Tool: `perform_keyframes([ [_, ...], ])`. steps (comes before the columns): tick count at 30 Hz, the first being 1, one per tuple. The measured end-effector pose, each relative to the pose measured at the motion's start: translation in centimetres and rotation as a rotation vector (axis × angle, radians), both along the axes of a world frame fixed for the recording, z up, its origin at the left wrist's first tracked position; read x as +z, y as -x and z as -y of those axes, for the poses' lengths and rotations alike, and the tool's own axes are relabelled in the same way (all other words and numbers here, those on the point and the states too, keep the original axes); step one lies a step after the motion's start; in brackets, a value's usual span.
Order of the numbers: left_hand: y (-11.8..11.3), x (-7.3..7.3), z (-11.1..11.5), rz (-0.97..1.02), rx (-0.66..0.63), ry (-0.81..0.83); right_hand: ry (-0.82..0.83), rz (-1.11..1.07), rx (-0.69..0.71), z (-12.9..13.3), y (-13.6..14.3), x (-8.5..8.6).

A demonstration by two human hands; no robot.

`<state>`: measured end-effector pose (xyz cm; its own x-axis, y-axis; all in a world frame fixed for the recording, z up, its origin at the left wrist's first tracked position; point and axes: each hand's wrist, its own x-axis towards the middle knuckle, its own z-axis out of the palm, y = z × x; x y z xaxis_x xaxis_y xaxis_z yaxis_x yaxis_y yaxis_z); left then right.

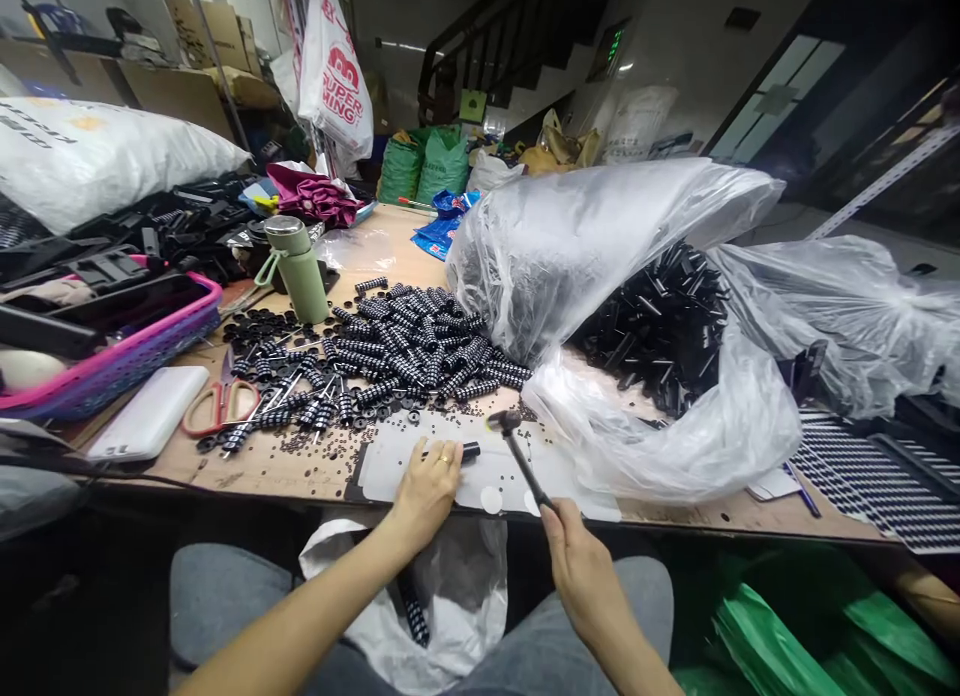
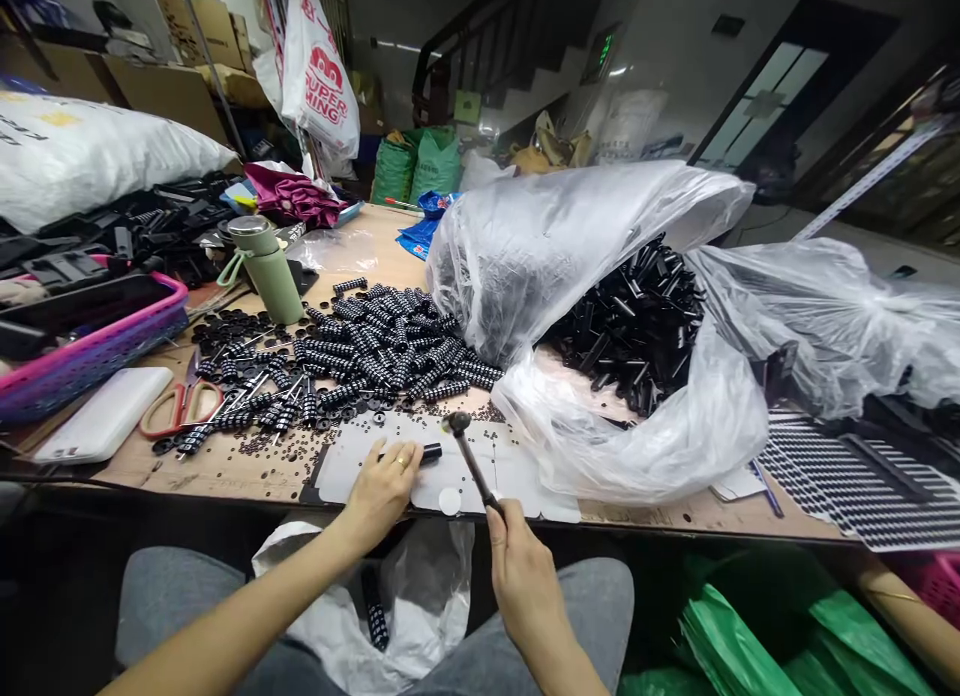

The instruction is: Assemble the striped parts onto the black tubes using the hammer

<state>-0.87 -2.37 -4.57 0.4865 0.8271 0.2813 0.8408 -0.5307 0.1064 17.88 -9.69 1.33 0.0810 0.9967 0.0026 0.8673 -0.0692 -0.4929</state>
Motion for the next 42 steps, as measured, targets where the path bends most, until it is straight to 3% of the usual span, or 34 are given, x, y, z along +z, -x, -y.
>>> perform_keyframes([
  [4, -2.0, -1.1, 1.1, 0.012, 0.009, 0.025, -0.17, -0.133, 0.036, 0.3, 2.3, 1.4],
  [7, -2.1, -1.6, 1.3, 0.045, -0.025, 0.077, -0.077, -0.034, 0.207, 0.5, 4.5, 0.2],
  [10, -1.5, -0.8, 0.4, 0.139, -0.059, 0.129, 0.06, 0.072, 0.309, 0.2, 5.4, -0.9],
  [13, -1.3, 0.8, -0.2, 0.202, -0.01, 0.18, 0.073, 0.082, 0.22, -0.7, 4.2, -0.7],
  [15, -1.4, 1.7, 0.6, 0.215, 0.045, 0.178, 0.062, 0.137, 0.123, -1.6, 2.5, -0.4],
  [20, 0.1, 1.8, 3.6, 0.23, -0.051, 0.163, 0.028, 0.337, 0.01, -4.2, -3.1, -2.2],
  [22, 2.5, 2.0, 2.1, 0.208, 0.102, 0.041, -0.072, 0.445, -0.006, -5.3, -4.7, -3.7],
  [25, 6.9, 2.7, -3.2, 0.121, 0.436, -0.051, -0.263, 0.598, 0.016, -6.7, -5.6, -5.5],
  [28, 10.0, 2.9, -8.0, 0.086, 0.437, 0.022, -0.354, 0.651, 0.049, -7.6, -5.3, -6.5],
  [31, 11.0, 2.4, -9.4, 0.108, 0.422, 0.053, -0.398, 0.66, 0.07, -8.2, -5.0, -7.0],
  [34, 10.8, 1.8, -7.9, 0.156, 0.439, 0.052, -0.432, 0.645, 0.08, -8.7, -5.3, -7.2],
  [38, 9.6, 1.6, -3.9, 0.37, 0.414, 0.022, -0.481, 0.545, 0.06, -9.5, -4.4, -6.5],
  [40, 8.6, 1.5, -1.9, 0.506, 0.307, 0.012, -0.52, 0.357, 0.1, -9.9, -2.6, -5.7],
  [42, 7.5, 1.4, -0.5, 0.539, 0.21, 0.018, -0.457, 0.099, 0.167, -10.5, -0.2, -4.9],
])
